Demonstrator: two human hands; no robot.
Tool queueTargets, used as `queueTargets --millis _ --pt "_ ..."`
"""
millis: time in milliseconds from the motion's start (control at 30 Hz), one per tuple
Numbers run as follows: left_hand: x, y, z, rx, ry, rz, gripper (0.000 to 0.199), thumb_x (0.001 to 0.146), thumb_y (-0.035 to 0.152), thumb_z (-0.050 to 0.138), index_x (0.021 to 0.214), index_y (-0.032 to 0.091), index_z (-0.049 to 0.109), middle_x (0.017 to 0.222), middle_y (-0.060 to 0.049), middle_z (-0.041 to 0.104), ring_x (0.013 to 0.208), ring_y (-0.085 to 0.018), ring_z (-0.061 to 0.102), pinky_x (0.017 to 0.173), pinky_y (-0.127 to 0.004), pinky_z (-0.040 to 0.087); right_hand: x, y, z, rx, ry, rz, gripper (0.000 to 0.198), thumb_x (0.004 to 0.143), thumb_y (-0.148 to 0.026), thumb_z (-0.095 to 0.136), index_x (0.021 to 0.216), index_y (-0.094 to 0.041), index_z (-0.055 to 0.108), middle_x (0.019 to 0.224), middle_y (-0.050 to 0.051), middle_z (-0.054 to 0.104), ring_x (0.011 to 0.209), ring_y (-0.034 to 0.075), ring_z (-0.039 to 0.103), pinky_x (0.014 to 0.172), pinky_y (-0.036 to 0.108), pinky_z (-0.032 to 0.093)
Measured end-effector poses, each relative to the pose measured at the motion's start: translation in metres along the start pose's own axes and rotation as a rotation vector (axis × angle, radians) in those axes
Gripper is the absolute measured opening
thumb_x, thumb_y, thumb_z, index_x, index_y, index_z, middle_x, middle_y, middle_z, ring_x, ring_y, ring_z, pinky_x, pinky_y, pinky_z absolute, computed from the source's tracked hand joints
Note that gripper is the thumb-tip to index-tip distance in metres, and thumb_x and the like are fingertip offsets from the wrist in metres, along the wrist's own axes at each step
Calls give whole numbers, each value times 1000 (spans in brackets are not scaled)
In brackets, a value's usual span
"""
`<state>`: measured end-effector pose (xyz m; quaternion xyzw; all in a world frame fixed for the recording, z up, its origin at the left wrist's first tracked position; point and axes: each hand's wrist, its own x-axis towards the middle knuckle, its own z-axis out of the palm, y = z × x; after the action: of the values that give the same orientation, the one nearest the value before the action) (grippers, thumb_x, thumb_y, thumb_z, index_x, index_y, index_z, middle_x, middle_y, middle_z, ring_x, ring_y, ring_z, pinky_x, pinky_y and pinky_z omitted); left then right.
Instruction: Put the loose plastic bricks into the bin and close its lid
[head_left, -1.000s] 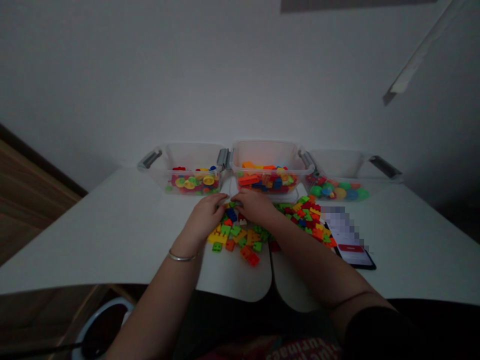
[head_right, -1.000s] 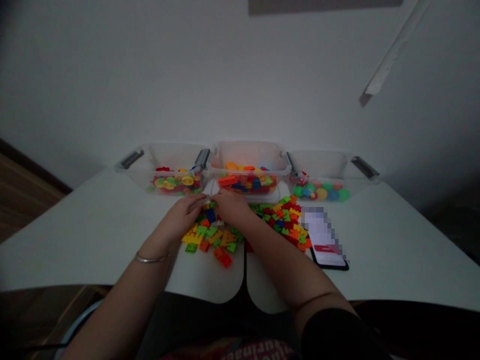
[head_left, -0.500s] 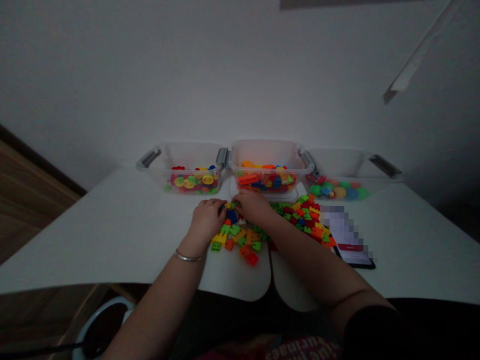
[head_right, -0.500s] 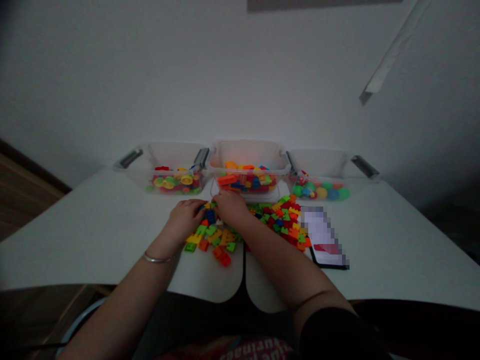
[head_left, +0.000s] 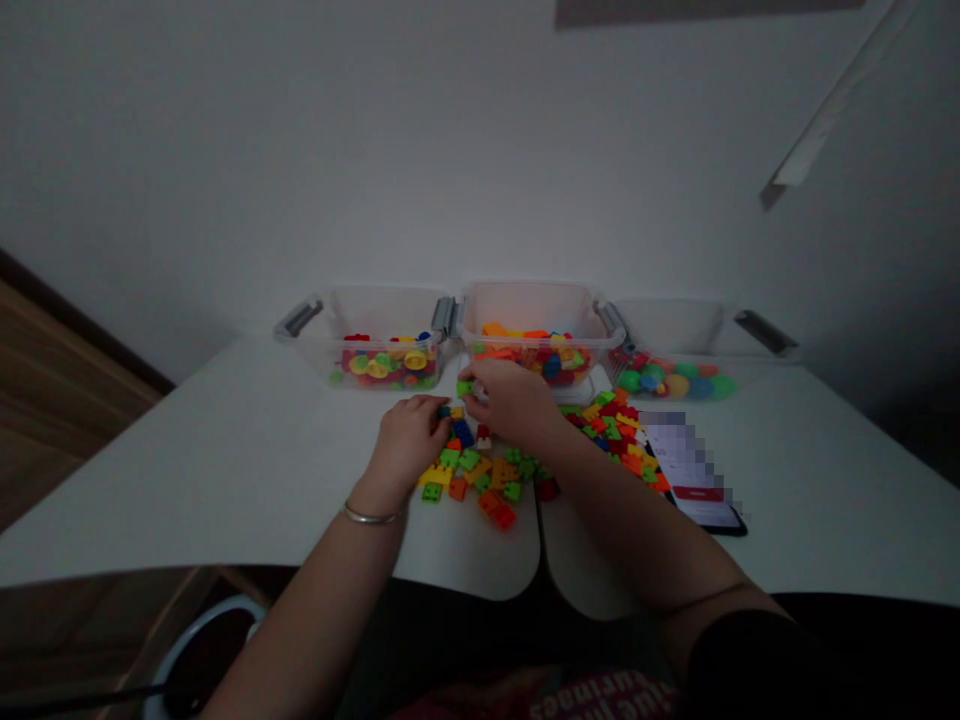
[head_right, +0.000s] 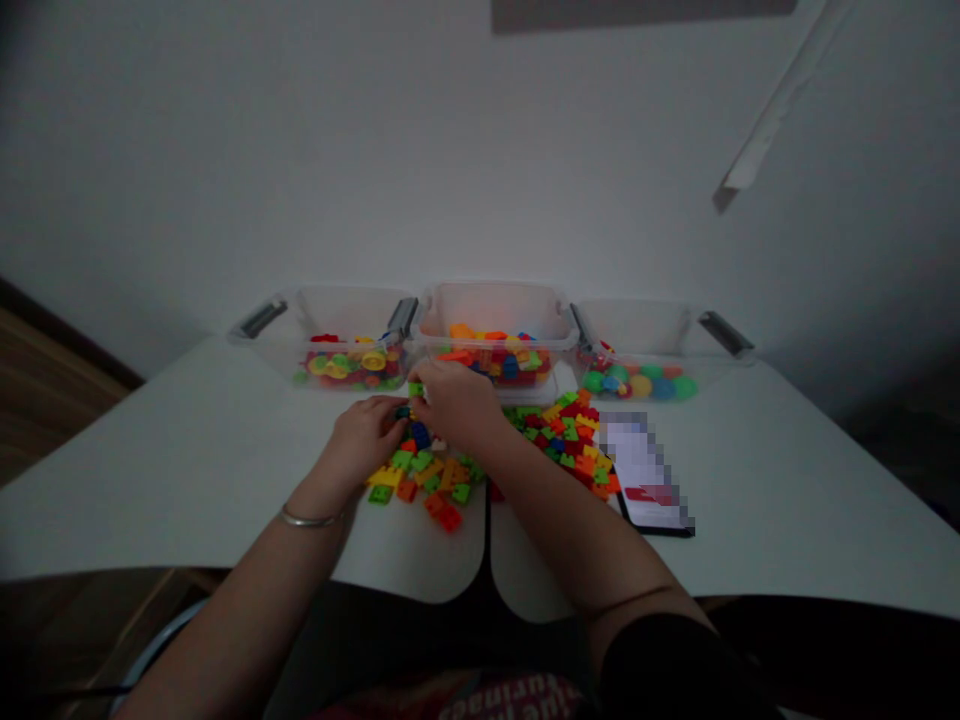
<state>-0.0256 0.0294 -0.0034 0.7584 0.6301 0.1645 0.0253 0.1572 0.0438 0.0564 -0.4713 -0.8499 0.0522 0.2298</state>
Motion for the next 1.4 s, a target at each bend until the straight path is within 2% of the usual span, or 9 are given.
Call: queueTargets --millis 100,200,300,433,567,700,967,1133,1400 --pt "-1 0 -2 17 34 -23 40 90 31 52 123 15 69 122 -14 71 112 -33 64 103 -46 48 -2 3 -23 75 177 -33 28 89 -27 56 114 -21 67 119 8 71 109 23 64 95 33 47" --pt "-1 -1 -2 4 63 -46 37 89 29 51 117 16 71 119 -13 71 111 -31 64 102 -44 48 -5 13 -45 136 360 15 35 88 -25 56 121 -18 63 118 9 71 98 21 66 90 34 50" --pt "-1 -2 -3 8 69 -57 37 89 30 51 117 17 71 118 -12 72 110 -30 64 101 -43 49 -6 29 -63 122 463 114 34 87 -27 56 120 -20 64 111 7 72 81 18 66 79 33 51" --pt "0 0 -4 20 41 -59 37 89 30 51 118 17 71 117 -12 73 110 -31 64 100 -45 49 -6 59 -75 13 537 192 30 88 -27 55 113 -21 69 109 8 72 81 19 65 84 37 50" --pt "0 0 -3 25 1 -63 37 89 31 54 119 16 71 115 -12 74 110 -31 64 100 -44 49 -6 89 -77 14 497 293 28 86 -29 58 107 -20 74 99 7 75 80 21 66 81 38 51" --pt "1 -2 0 29 -5 -41 38 88 35 57 120 19 71 115 -12 75 109 -32 65 100 -44 50 -7 104 -74 -44 423 381 28 86 -28 57 105 -20 76 98 9 77 82 23 68 82 39 51" --pt "2 -4 2 20 -23 -48 40 88 34 56 122 18 71 112 -12 75 107 -32 66 97 -43 51 -6 100 -72 -178 321 429 28 88 -29 55 101 -21 79 99 11 77 95 29 68 88 45 51" --pt "3 -5 3 24 -15 -46 40 88 35 56 120 18 72 110 -13 76 105 -32 67 95 -44 52 -6 98 -72 -233 321 475 30 89 -33 54 98 -21 80 87 14 76 91 34 67 83 51 51" --pt "4 -8 5 -94 -8 -92 35 87 34 60 116 22 73 106 -9 77 102 -29 68 92 -40 53 -6 95 -70 -287 360 471 28 88 -32 55 96 -23 80 82 11 75 88 31 67 84 49 49"
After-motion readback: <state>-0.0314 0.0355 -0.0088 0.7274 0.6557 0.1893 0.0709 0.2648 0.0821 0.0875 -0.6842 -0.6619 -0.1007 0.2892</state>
